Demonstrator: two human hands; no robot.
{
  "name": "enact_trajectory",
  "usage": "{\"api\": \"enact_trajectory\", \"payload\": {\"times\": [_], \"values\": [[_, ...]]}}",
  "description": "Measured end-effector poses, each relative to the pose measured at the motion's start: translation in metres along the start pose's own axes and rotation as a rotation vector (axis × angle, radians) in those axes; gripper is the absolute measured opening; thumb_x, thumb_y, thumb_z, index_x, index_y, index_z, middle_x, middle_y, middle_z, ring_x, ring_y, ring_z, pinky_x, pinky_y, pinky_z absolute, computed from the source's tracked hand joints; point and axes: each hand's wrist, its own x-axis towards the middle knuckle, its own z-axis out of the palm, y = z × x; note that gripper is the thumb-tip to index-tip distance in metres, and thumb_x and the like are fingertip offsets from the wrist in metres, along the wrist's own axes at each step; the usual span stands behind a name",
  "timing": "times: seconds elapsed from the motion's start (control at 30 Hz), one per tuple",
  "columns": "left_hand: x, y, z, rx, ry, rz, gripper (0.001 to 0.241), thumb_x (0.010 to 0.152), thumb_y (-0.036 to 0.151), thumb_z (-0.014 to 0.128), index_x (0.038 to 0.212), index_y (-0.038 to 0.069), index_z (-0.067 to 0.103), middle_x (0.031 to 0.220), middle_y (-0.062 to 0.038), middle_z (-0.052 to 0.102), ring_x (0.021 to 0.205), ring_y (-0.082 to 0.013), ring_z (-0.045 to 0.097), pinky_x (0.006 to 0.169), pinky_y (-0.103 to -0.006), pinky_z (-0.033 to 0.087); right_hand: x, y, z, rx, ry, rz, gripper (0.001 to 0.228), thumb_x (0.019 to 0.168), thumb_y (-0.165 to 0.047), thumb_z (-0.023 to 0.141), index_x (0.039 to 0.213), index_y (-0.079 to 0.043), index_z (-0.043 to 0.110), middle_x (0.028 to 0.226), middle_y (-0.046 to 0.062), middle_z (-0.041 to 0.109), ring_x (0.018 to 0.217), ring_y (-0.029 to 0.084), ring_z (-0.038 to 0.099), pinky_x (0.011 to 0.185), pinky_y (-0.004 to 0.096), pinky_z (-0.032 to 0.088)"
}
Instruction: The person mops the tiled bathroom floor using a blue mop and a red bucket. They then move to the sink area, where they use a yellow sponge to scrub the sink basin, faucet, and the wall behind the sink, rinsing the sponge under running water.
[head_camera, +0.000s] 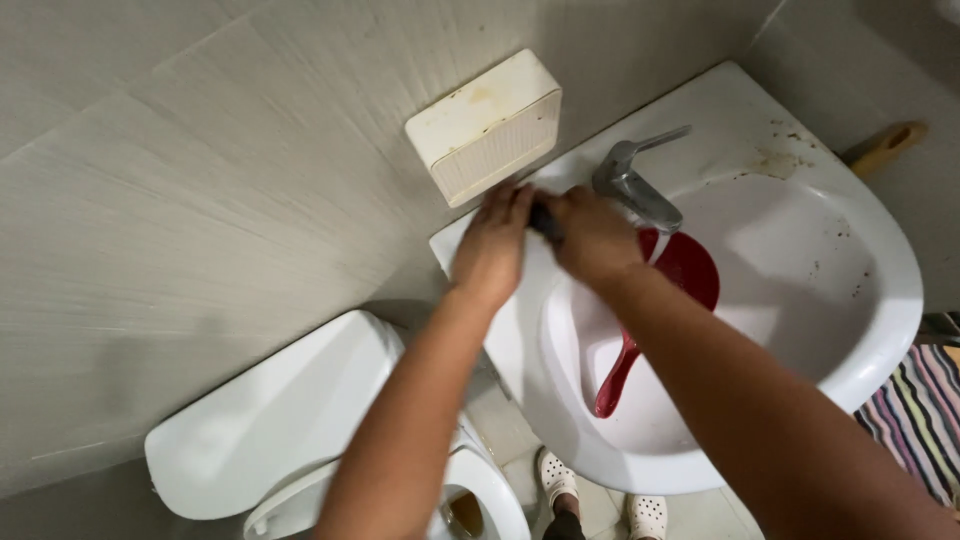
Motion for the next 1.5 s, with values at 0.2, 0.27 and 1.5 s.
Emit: {"api": "enact_trajectory", "payload": {"times": [0.2, 0.27, 1.5], "values": [[0.005, 0.015, -0.022, 0.045, -0.166, -0.149, 0.031, 0.091, 0.005, 0.056, 0.120, 0.007, 0.066, 0.142, -0.018, 0.060, 0.135, -0.0375, 0.054, 0.114, -0.0422, 0.044, -0.018, -0.018, 0.019, -0.059, 0.258, 0.115, 0.044, 0.091, -0.020, 0.068, 0.135, -0.021, 0.065, 0.120, 0.016, 0.065, 0.110, 0.042, 0.061, 0.090, 0.051, 0.053], [-0.007, 0.020, -0.062, -0.003, -0.492, -0.268, 0.025, 0.098, 0.012, 0.055, 0.120, 0.012, 0.067, 0.128, -0.012, 0.066, 0.127, -0.0334, 0.059, 0.106, -0.0440, 0.049, -0.032, -0.035, 0.026, -0.072, 0.137, 0.123, 0.040, 0.086, -0.023, 0.071, 0.126, -0.018, 0.066, 0.119, 0.015, 0.065, 0.112, 0.038, 0.062, 0.087, 0.050, 0.055], [-0.023, 0.183, 0.126, -0.287, -0.090, -0.041, 0.049, 0.089, 0.006, 0.053, 0.137, 0.008, 0.057, 0.147, -0.026, 0.055, 0.125, -0.0397, 0.059, 0.097, -0.0435, 0.055, -0.131, 0.111, 0.014, -0.125, 0.086, 0.618, 0.054, 0.086, -0.026, 0.073, 0.138, -0.017, 0.060, 0.120, 0.021, 0.066, 0.109, 0.043, 0.065, 0.091, 0.051, 0.055]]}}
